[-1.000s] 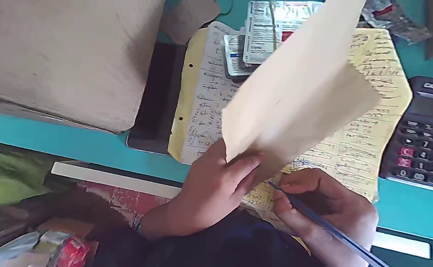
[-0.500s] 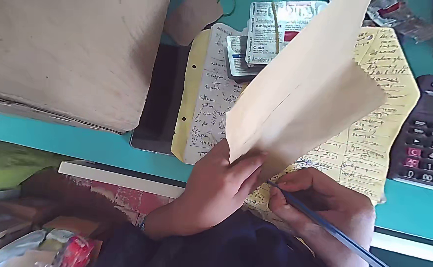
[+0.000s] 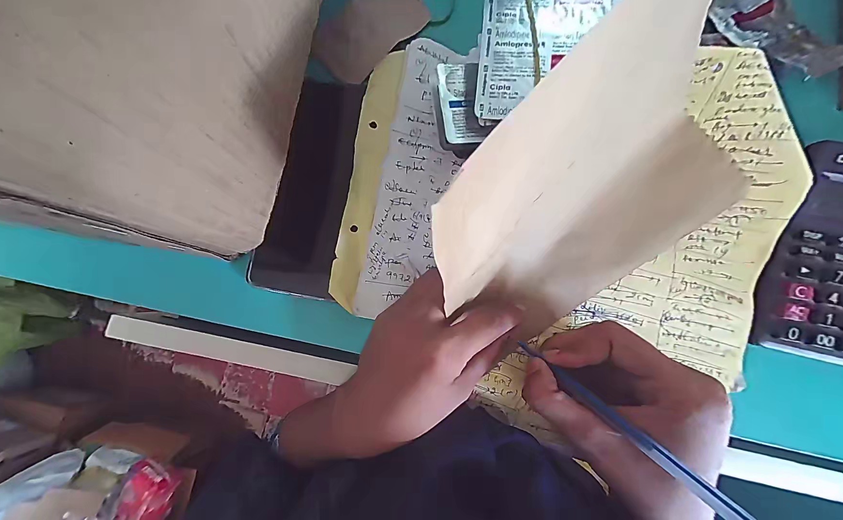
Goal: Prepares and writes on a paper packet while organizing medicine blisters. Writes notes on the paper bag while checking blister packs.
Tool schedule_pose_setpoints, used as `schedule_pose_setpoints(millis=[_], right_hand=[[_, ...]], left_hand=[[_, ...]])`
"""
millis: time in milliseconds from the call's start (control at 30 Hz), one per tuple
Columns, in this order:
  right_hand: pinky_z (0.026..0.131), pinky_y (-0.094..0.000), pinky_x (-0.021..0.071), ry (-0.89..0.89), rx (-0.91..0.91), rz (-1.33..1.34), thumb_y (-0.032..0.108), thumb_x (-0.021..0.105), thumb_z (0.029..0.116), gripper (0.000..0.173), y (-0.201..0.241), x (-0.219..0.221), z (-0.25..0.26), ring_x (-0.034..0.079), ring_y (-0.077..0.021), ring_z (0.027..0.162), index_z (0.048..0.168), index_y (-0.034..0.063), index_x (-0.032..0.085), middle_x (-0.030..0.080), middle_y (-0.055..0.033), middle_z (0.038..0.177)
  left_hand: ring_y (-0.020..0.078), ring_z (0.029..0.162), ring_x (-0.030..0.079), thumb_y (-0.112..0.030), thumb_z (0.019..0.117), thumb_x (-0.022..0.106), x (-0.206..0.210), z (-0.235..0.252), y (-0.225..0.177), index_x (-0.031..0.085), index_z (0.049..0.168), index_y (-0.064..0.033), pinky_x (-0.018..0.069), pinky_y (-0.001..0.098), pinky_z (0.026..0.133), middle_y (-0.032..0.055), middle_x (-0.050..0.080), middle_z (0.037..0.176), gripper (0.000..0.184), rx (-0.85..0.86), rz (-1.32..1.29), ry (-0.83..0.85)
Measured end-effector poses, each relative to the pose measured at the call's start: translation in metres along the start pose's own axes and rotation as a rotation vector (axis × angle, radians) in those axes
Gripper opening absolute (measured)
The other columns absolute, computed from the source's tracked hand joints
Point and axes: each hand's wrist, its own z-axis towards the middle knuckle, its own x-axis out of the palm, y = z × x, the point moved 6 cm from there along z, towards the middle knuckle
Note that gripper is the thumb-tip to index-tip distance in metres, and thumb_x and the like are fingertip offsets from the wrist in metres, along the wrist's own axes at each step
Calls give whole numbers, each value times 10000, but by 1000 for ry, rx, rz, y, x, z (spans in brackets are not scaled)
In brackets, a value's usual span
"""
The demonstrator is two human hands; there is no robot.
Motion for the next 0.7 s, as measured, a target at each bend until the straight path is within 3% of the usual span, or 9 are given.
schedule_pose_setpoints(millis=[300, 700], right_hand=[[566, -56, 505, -9, 27, 51, 166, 726, 803, 100, -2, -2, 1, 602, 109, 653, 832, 90, 668, 675, 96, 754], [544, -51, 497, -43, 56, 3, 172, 719, 782, 101, -1, -2, 1, 591, 121, 629, 806, 90, 664, 661, 102, 732]], left_hand=[[142, 1009, 678, -109, 889, 691, 0, 0, 0, 818, 949, -148, 524, 238, 863, 87, 745, 967, 146, 21, -5, 9], [146, 969, 670, -110, 890, 679, 0, 0, 0, 814, 915, -151, 518, 235, 822, 85, 735, 929, 143, 44, -5, 14]])
